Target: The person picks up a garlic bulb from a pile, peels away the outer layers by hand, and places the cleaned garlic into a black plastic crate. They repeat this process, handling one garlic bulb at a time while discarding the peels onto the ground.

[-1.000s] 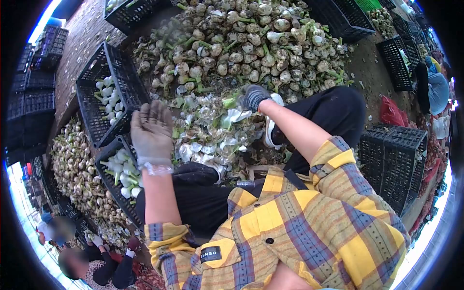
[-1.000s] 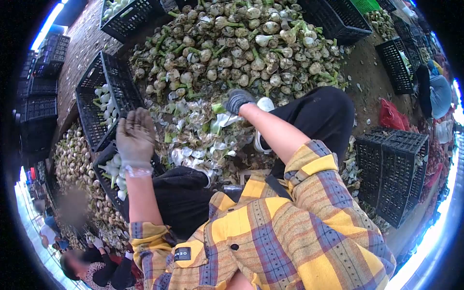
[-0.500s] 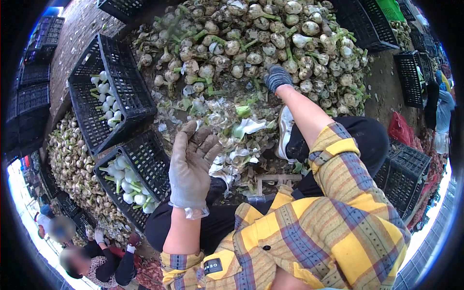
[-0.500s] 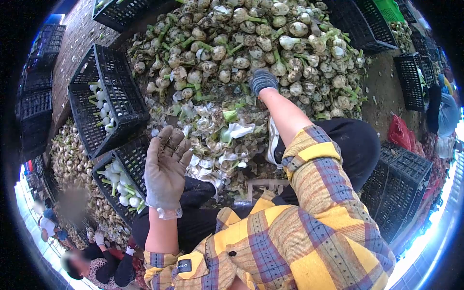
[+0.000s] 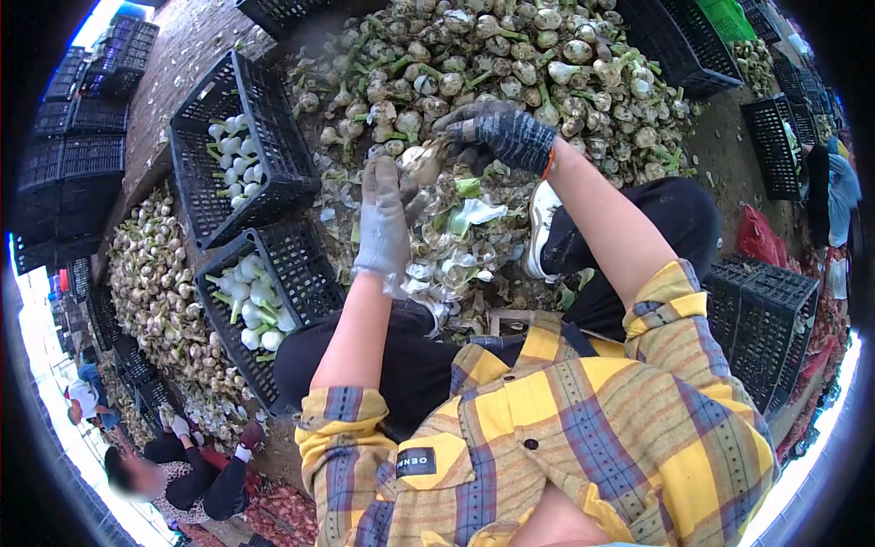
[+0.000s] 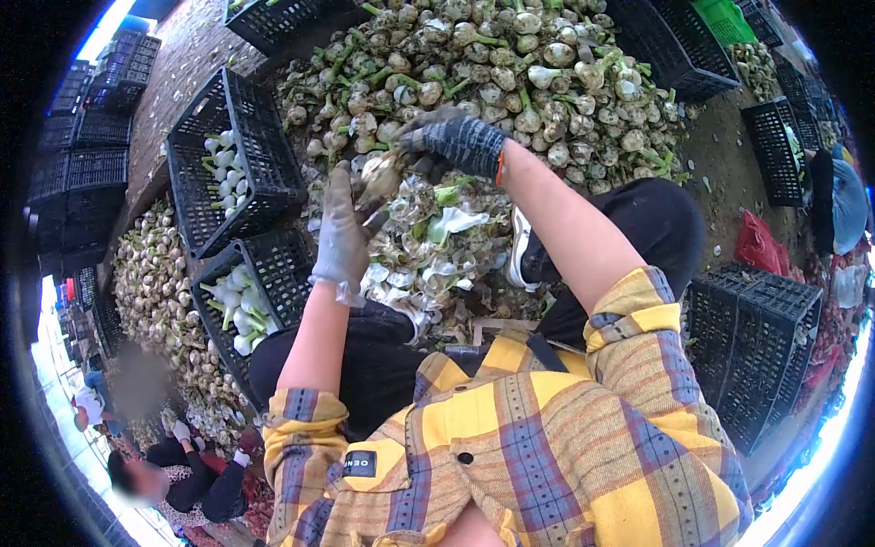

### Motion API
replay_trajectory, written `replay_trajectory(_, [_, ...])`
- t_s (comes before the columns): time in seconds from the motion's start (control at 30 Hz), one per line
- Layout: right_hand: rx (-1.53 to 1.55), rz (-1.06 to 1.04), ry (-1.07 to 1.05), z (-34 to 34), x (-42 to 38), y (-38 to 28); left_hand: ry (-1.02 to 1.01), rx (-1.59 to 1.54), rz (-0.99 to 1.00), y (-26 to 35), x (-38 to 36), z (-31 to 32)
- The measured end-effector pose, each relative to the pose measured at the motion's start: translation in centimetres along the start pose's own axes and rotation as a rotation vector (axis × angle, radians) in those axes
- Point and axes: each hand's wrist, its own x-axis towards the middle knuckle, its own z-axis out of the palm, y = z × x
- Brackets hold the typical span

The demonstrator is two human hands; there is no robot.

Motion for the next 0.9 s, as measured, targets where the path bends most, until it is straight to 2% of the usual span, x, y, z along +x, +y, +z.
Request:
replay_trajectory(0.1, [0.095, -0.033, -0.055, 2.6, -1.1, 0.2, -0.243, -0.109, -0.073, 0.1, -0.3, -0.4])
replay_trajectory(0.13, [0.155, -0.076, -0.043, 3.1, -1.0, 1.2, -0.284, -0.099, -0.031, 0.2, -0.1, -0.9])
replay_trajectory(0.17, [0.215, -0.118, -0.031, 3.8, -1.3, 1.4, -0.200, -0.071, 0.118, -0.5, 0.6, -1.3])
replay_trajectory(0.2, [-0.006, -0.149, -0.024, 4.0, -2.2, 1.5, -0.116, -0.043, 0.268, -1.4, 1.6, -1.8])
replay_trajectory(0.3, [0.407, -0.096, -0.080, 3.9, -3.8, 3.2, 0.113, 0.156, 0.720, 0.1, 1.9, -2.7])
replay_trajectory(0.33, [0.427, -0.132, -0.160, 4.0, -4.3, 3.8, 0.174, 0.206, 0.626, 0.4, 2.3, -3.3])
replay_trajectory(0.37, [-0.075, -0.091, -0.071, 4.5, -4.5, 4.4, 0.238, 0.253, 0.532, 0.4, 2.5, -3.7])
replay_trajectory(0.43, [-1.080, -0.012, 0.128, 5.3, -4.2, 4.7, 0.201, 0.197, 0.385, 0.9, 0.6, -3.0])
replay_trajectory(0.47, [-0.768, 0.052, 0.234, 5.7, -3.7, 5.2, 0.177, 0.177, 0.310, 1.3, -0.2, -2.5])
replay_trajectory(0.57, [-0.524, -0.261, 0.288, 7.2, -3.7, 4.5, 0.066, 0.085, 0.424, -0.4, 2.1, -3.5])
replay_trajectory(0.6, [-0.264, -0.088, 0.235, 8.2, -4.3, 3.2, 0.118, 0.187, 0.426, -0.7, 1.8, -3.5])
replay_trajectory(0.7, [-0.213, -0.172, 0.225, 9.2, -3.1, 3.0, -0.002, 0.245, 0.496, 0.1, -0.1, -2.4])
replay_trajectory(0.73, [-0.118, -0.117, 0.244, 10.1, -3.7, 1.9, 0.019, 0.288, 0.589, 0.2, -0.3, -2.0])
replay_trajectory(0.83, [-0.174, -0.167, 0.283, 10.6, -3.0, 2.0, -0.085, 0.127, 0.503, 0.8, -1.7, -1.1])
replay_trajectory(0.9, [-0.074, -0.156, 0.261, 10.7, -2.6, 2.7, -0.064, 0.170, 0.556, 0.0, -0.7, -1.7])
